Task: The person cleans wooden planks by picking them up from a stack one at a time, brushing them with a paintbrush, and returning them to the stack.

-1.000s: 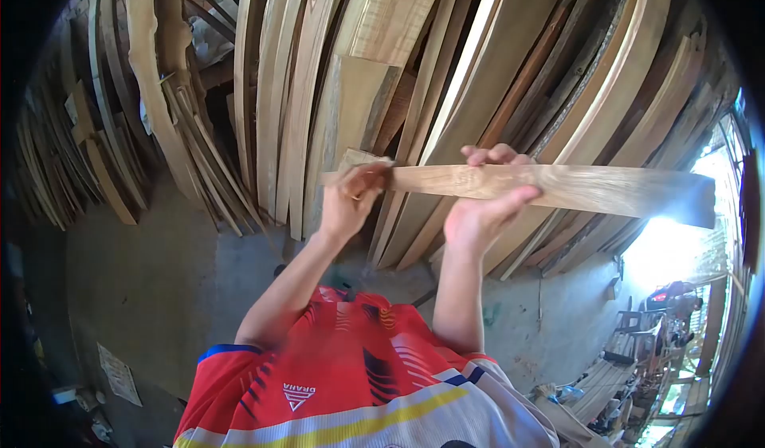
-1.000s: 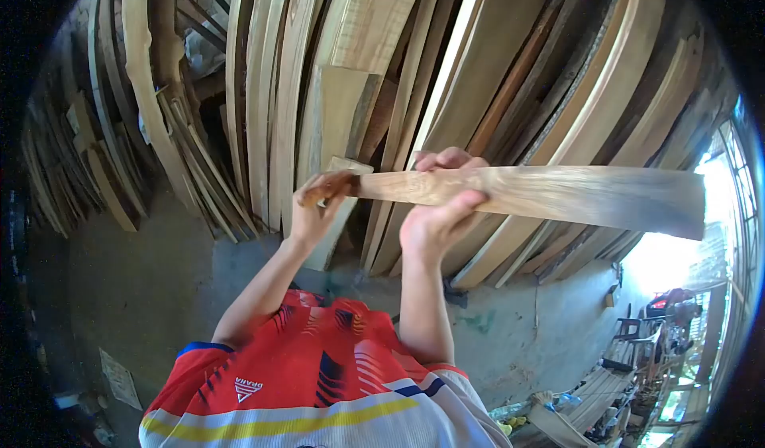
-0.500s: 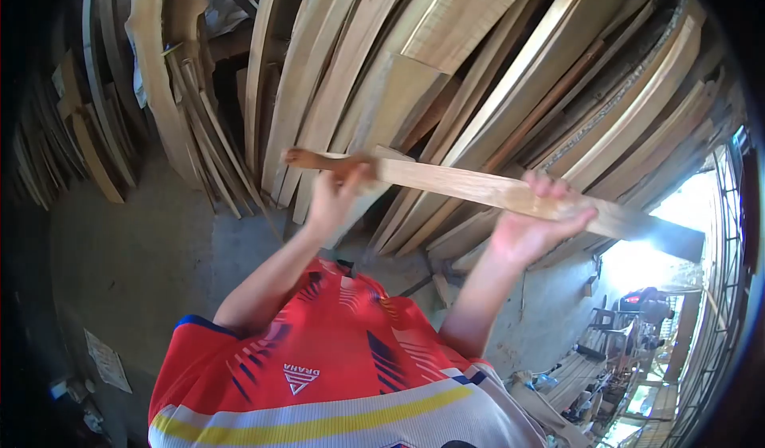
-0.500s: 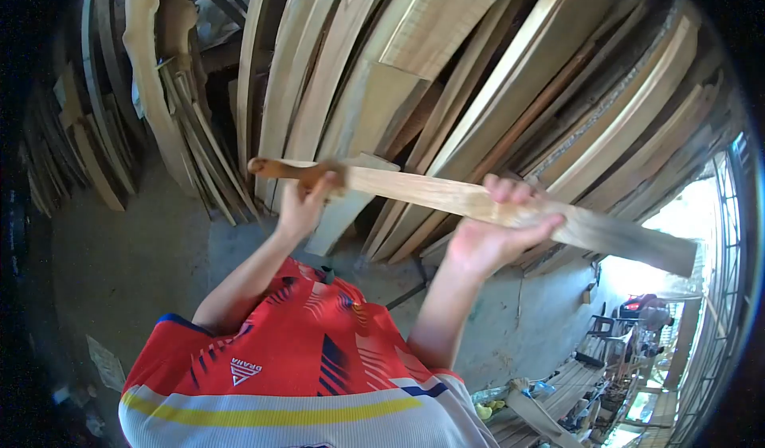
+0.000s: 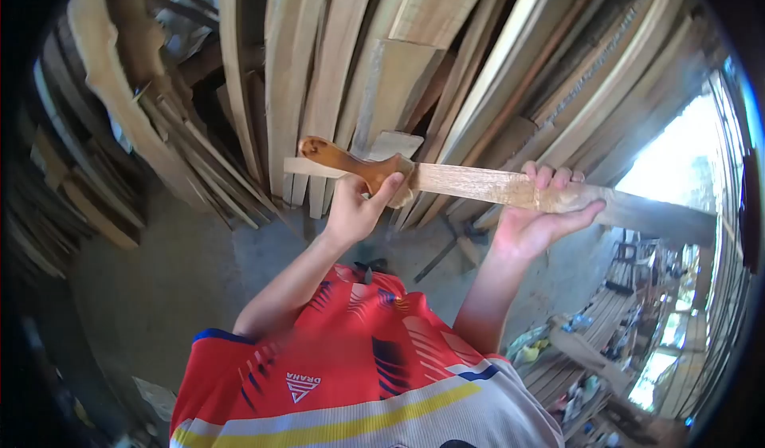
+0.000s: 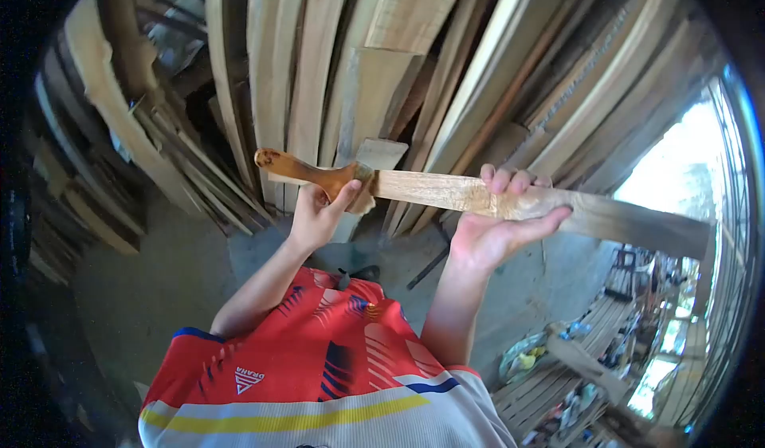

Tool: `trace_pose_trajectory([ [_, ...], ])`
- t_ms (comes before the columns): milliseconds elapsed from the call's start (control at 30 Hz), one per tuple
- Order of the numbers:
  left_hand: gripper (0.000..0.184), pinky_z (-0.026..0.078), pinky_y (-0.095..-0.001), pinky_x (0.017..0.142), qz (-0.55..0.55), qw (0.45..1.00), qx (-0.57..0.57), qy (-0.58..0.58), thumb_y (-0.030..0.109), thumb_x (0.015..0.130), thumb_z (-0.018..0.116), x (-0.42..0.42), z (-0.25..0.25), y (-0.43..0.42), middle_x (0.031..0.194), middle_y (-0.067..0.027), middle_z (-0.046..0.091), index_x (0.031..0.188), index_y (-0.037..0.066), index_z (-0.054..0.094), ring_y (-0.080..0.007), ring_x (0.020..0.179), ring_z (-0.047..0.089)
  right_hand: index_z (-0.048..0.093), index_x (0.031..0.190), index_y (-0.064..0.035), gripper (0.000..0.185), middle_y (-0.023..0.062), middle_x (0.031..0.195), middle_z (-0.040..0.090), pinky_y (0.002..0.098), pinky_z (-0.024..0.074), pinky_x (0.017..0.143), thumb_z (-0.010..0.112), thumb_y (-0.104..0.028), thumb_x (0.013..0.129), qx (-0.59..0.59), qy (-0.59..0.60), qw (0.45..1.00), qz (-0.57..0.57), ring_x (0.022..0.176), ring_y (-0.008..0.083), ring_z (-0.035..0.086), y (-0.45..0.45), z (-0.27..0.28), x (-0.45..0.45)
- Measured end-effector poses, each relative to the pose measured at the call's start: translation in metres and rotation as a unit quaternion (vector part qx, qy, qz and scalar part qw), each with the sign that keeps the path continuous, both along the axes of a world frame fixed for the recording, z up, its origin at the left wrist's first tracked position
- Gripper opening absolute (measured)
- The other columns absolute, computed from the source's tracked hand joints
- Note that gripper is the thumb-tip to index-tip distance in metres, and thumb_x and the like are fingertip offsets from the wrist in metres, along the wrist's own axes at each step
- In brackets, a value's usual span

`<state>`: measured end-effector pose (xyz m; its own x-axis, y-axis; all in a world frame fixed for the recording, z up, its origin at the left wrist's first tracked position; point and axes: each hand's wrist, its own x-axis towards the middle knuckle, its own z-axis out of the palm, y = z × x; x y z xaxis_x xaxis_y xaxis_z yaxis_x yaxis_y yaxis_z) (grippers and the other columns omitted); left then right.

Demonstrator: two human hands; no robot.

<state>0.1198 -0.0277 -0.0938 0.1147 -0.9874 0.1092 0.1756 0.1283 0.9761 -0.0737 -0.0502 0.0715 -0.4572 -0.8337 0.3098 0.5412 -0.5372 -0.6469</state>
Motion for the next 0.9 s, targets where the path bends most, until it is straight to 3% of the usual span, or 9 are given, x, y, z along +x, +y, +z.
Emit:
trace_pose_trajectory([
  [133, 0.032, 0.047, -0.0242, 0.062, 0.006, 0.998, 0.066, 0.019, 0.026, 0.095, 0.070, 0.010, -0.058, -0.012, 0.082, -0.0020, 0.070, 0.099, -0.005, 0.070, -0.0053, 0.072, 0.059, 0.051, 0.098, -0.0159, 0.051, -0.0012, 0.074, 0.052, 0.0360, 0.0383, 0.073, 0.044, -0.067, 0.097, -0.006, 0.005, 1.000, -0.018, 0.067, 0.0162, 0.047, 0.014, -0.004, -0.035],
  [200, 0.035, 0.052, -0.0264, 0.058, 0.015, 0.981, 0.186, -0.059, 0.030, 0.095, 0.070, 0.030, -0.111, -0.020, 0.083, -0.0029, 0.070, 0.106, -0.004, 0.069, -0.0073, 0.073, 0.064, 0.051, 0.099, -0.0157, 0.051, -0.0010, 0.076, 0.053, 0.0360, 0.0387, 0.073, 0.044, -0.066, 0.097, -0.016, 0.011, 0.999, -0.029, 0.067, 0.0158, 0.048, 0.020, -0.002, -0.056],
  [300, 0.040, 0.057, -0.0279, 0.059, 0.059, 0.938, 0.309, -0.147, 0.034, 0.095, 0.069, 0.038, -0.142, -0.025, 0.090, -0.0054, 0.070, 0.109, -0.004, 0.069, -0.0096, 0.076, 0.067, 0.052, 0.098, -0.0153, 0.051, -0.0013, 0.078, 0.053, 0.0352, 0.0394, 0.073, 0.043, -0.066, 0.098, -0.039, 0.005, 0.999, -0.024, 0.067, 0.0151, 0.049, 0.026, 0.000, -0.094],
  [367, 0.043, 0.059, -0.0281, 0.061, 0.086, 0.945, 0.307, -0.073, 0.037, 0.094, 0.068, 0.033, -0.165, -0.033, 0.095, -0.0063, 0.069, 0.109, -0.004, 0.069, -0.0105, 0.078, 0.068, 0.053, 0.097, -0.0151, 0.052, -0.0014, 0.078, 0.053, 0.0348, 0.0397, 0.073, 0.043, -0.066, 0.098, -0.049, -0.006, 0.999, -0.009, 0.067, 0.0148, 0.049, 0.028, -0.001, -0.127],
  [533, 0.047, 0.060, -0.0296, 0.067, 0.139, 0.951, 0.277, -0.015, 0.039, 0.094, 0.068, -0.034, -0.121, -0.049, 0.101, -0.0064, 0.069, 0.115, -0.004, 0.066, -0.0139, 0.084, 0.069, 0.053, 0.096, -0.0152, 0.052, -0.0013, 0.076, 0.052, 0.0341, 0.0394, 0.071, 0.046, -0.066, 0.096, -0.034, -0.063, 0.997, -0.024, 0.065, 0.0140, 0.046, 0.004, -0.023, -0.216],
  [700, 0.038, 0.053, -0.0252, 0.074, 0.023, 0.989, 0.146, -0.005, 0.030, 0.096, 0.069, -0.179, -0.025, -0.049, 0.101, -0.0053, 0.071, 0.113, -0.004, 0.067, -0.0094, 0.084, 0.065, 0.051, 0.096, -0.0159, 0.052, -0.0011, 0.075, 0.050, 0.0352, 0.0394, 0.073, 0.050, -0.068, 0.094, 0.030, -0.115, 0.993, -0.026, 0.065, 0.0152, 0.044, -0.043, -0.054, -0.278],
  [733, 0.033, 0.050, -0.0231, 0.073, 0.003, 0.995, 0.097, 0.010, 0.024, 0.095, 0.070, -0.206, -0.021, -0.050, 0.095, -0.0039, 0.071, 0.111, -0.005, 0.068, -0.0068, 0.083, 0.062, 0.049, 0.096, -0.0161, 0.052, -0.0010, 0.075, 0.047, 0.0357, 0.0395, 0.075, 0.051, -0.068, 0.093, 0.077, -0.110, 0.990, -0.055, 0.067, 0.0159, 0.043, -0.054, -0.057, -0.284],
  [867, 0.028, 0.049, -0.0236, 0.068, 0.092, 0.988, 0.109, -0.066, 0.020, 0.096, 0.069, -0.232, -0.047, -0.056, 0.088, -0.0038, 0.071, 0.103, -0.007, 0.069, -0.0056, 0.079, 0.060, 0.048, 0.098, -0.0155, 0.054, -0.0013, 0.076, 0.045, 0.0374, 0.0406, 0.078, 0.052, -0.069, 0.092, 0.120, -0.115, 0.986, -0.013, 0.069, 0.0161, 0.043, -0.083, -0.071, -0.320],
  [900, 0.035, 0.050, -0.0248, 0.065, 0.129, 0.981, 0.131, -0.070, 0.027, 0.094, 0.071, -0.224, -0.056, -0.052, 0.085, -0.0057, 0.071, 0.098, -0.008, 0.069, -0.0086, 0.074, 0.063, 0.047, 0.098, -0.0155, 0.053, -0.0013, 0.076, 0.045, 0.0376, 0.0408, 0.078, 0.052, -0.068, 0.092, 0.121, -0.108, 0.987, -0.010, 0.069, 0.0162, 0.044, -0.087, -0.074, -0.331],
])
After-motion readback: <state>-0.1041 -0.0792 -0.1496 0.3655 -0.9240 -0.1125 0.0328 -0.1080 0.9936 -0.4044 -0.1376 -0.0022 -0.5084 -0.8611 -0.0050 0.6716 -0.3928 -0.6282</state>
